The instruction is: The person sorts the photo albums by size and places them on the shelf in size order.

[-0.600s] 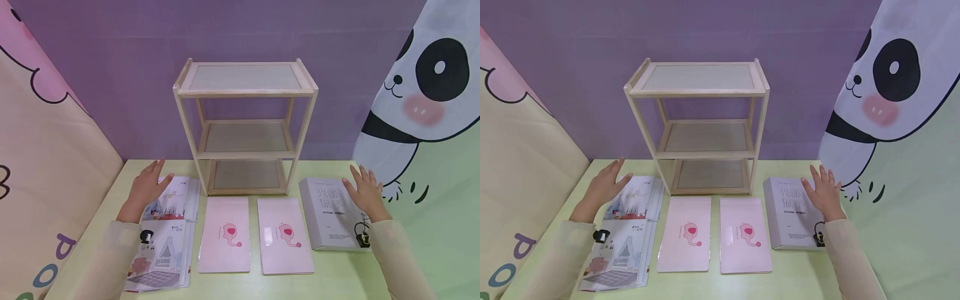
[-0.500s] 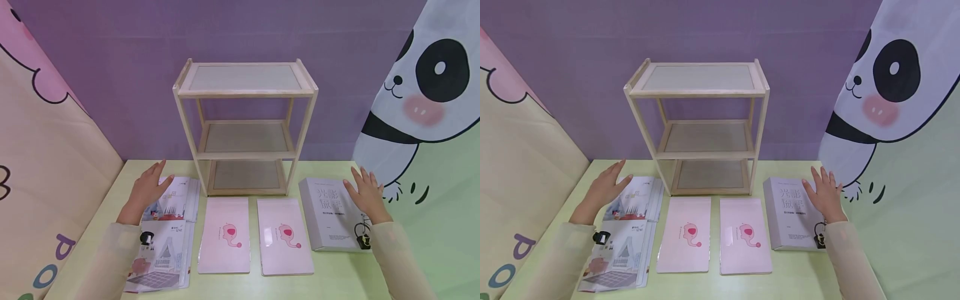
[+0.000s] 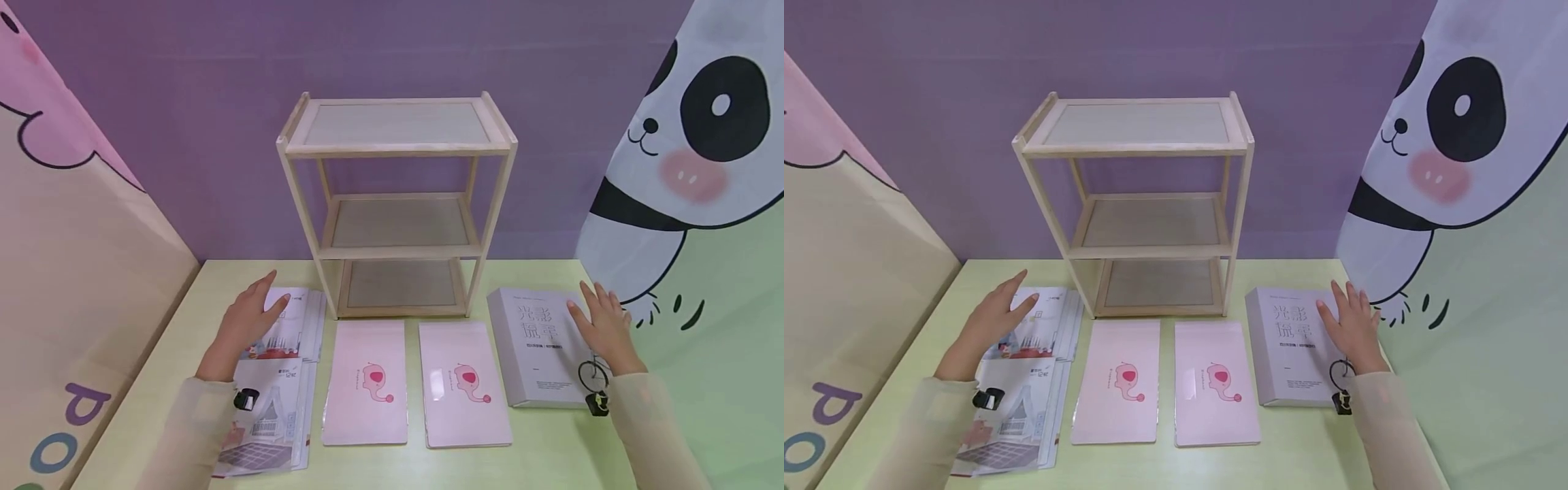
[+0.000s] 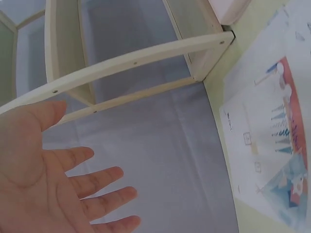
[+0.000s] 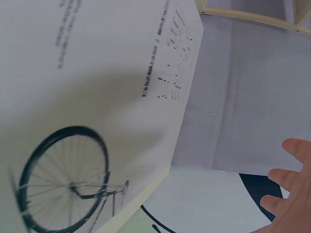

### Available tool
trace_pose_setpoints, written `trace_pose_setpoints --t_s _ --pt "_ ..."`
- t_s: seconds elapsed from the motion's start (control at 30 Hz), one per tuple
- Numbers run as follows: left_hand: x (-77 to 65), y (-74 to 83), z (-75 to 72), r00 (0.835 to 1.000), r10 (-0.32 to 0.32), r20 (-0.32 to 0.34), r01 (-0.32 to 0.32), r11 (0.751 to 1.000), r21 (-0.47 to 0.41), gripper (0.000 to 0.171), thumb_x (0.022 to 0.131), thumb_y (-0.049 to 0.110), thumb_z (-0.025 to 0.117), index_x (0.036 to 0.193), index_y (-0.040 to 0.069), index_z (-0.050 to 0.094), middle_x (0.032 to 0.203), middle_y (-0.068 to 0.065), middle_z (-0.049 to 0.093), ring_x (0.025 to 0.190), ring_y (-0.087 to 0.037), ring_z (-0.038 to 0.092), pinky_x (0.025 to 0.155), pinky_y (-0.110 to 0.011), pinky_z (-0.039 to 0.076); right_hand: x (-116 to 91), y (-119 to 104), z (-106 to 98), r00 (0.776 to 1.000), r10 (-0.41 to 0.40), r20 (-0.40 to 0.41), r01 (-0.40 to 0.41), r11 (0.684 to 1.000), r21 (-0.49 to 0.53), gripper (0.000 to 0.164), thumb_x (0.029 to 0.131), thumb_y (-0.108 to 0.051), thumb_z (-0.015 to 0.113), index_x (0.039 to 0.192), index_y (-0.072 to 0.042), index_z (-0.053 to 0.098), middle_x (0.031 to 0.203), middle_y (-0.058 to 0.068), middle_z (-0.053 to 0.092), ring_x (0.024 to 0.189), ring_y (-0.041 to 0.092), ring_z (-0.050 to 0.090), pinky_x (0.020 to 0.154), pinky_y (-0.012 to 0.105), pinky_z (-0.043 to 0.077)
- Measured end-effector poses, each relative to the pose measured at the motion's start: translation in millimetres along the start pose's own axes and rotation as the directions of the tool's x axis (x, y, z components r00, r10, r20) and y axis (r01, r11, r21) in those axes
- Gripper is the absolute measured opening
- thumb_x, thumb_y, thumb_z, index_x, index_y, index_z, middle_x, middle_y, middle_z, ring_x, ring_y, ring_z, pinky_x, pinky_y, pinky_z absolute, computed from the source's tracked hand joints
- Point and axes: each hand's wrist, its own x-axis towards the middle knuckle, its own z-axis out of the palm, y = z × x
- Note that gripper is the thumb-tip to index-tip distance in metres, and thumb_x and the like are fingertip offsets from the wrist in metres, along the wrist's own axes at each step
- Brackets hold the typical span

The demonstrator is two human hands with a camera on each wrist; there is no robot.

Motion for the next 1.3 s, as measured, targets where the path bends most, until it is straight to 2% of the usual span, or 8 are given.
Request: trace_pose_setpoints --t_s 0.23,0.57,0.83,1.13,1.3 --pt "-4.2 2.6 11.2 1.000 0.008 0.009 -0.008 1.000 -0.029 0.064 0.101 0.032 0.047 0.149 -0.004 0.026 0.147 -0.031 0.033 0.130 -0.052 0.033 0.100 -0.067 0.030 -9 7 3 1.000 0.021 -0.011 -0.020 1.000 0.011 0.068 0.103 -0.043 0.033 0.149 0.006 0.021 0.150 0.038 0.013 0.135 0.060 0.005 0.094 0.081 0.000" --pt "-5.1 10.2 25.2 1.000 -0.007 0.025 0.008 0.998 -0.066 0.065 0.101 0.031 0.047 0.149 -0.006 0.024 0.146 -0.033 0.034 0.131 -0.052 0.032 0.103 -0.065 0.028 -18 13 10 0.999 0.043 0.025 -0.044 0.999 0.033 0.067 0.104 -0.041 0.034 0.148 0.008 0.022 0.150 0.039 0.012 0.134 0.061 0.008 0.094 0.081 0.003" --pt "-5.1 18.5 35.3 0.999 0.019 0.035 -0.015 0.992 -0.123 0.064 0.102 0.032 0.046 0.150 -0.005 0.023 0.149 -0.029 0.032 0.134 -0.049 0.030 0.106 -0.062 0.025 -26 19 12 0.998 0.055 -0.001 -0.055 0.997 0.057 0.065 0.104 -0.037 0.034 0.147 0.010 0.022 0.148 0.041 0.014 0.133 0.061 0.010 0.093 0.081 0.005" --pt "-5.9 30.1 47.1 0.998 0.035 0.057 -0.026 0.988 -0.151 0.065 0.102 0.035 0.045 0.150 -0.005 0.024 0.150 -0.028 0.030 0.135 -0.048 0.029 0.105 -0.062 0.026 -32 19 12 0.997 0.081 0.019 -0.082 0.995 0.053 0.065 0.104 -0.035 0.035 0.147 0.011 0.020 0.147 0.042 0.014 0.132 0.061 0.013 0.097 0.078 0.006" --pt "-4.1 37.4 55.6 0.997 0.052 0.058 -0.042 0.984 -0.173 0.063 0.102 0.031 0.047 0.150 -0.004 0.026 0.150 -0.027 0.031 0.134 -0.048 0.031 0.106 -0.062 0.027 -37 20 12 0.995 0.093 0.021 -0.094 0.994 0.056 0.065 0.105 -0.034 0.036 0.146 0.012 0.020 0.145 0.044 0.015 0.130 0.063 0.013 0.097 0.077 0.007"
